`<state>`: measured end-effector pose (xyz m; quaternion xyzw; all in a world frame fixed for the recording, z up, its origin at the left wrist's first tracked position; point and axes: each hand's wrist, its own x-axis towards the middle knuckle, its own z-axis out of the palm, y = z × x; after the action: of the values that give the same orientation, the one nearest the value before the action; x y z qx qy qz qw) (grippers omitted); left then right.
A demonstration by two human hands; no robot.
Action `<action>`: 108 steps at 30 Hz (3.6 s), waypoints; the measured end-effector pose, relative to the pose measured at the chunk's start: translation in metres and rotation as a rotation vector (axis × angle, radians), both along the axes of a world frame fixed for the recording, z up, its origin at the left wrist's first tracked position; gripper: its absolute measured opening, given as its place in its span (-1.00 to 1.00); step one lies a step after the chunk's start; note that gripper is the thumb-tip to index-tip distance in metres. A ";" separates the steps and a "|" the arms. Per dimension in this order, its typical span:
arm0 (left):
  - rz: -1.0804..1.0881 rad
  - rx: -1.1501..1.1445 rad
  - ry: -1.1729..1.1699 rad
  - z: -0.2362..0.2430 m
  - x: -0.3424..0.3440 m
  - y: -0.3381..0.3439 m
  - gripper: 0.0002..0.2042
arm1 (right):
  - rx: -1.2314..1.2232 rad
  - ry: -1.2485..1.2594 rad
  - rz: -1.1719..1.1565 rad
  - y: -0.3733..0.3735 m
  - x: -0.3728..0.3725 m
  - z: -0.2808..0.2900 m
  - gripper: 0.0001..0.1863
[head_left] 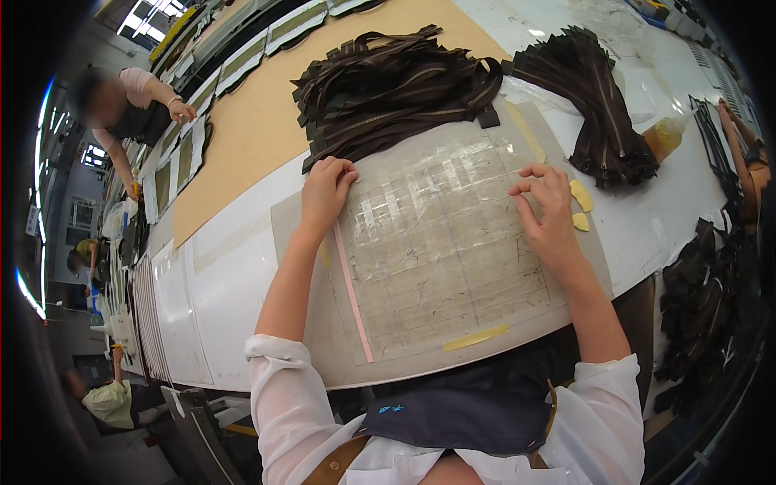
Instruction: Aligning and sticking multiple zippers onto a gridded template sheet for leather goods production.
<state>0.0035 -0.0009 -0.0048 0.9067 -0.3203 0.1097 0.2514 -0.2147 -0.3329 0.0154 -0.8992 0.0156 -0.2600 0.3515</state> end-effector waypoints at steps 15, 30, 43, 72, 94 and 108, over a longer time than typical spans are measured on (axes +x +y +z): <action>0.082 -0.247 0.222 -0.006 -0.016 0.004 -0.85 | -0.014 -0.016 0.002 -0.001 0.001 -0.003 -0.87; -0.009 -0.114 -0.017 -0.011 -0.016 0.000 -0.91 | -0.019 -0.019 0.001 0.000 0.001 -0.005 -0.87; -0.155 -0.004 -0.187 0.002 -0.041 0.012 -0.84 | -0.015 -0.015 0.007 -0.001 0.000 -0.002 -0.87; 0.002 -0.020 -0.145 0.002 -0.035 0.002 -0.88 | -0.011 -0.009 0.024 0.000 0.001 -0.004 -0.87; 0.027 -0.064 0.051 -0.005 -0.018 0.007 -0.88 | -0.013 -0.018 0.028 0.002 0.003 -0.003 -0.86; -0.047 -0.087 -0.136 -0.006 -0.034 -0.006 -0.88 | -0.022 -0.017 0.022 0.001 0.001 -0.004 -0.86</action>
<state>-0.0309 -0.0064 -0.0108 0.8776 -0.3527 0.1789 0.2710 -0.2139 -0.3319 0.0110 -0.9009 0.0001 -0.2638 0.3445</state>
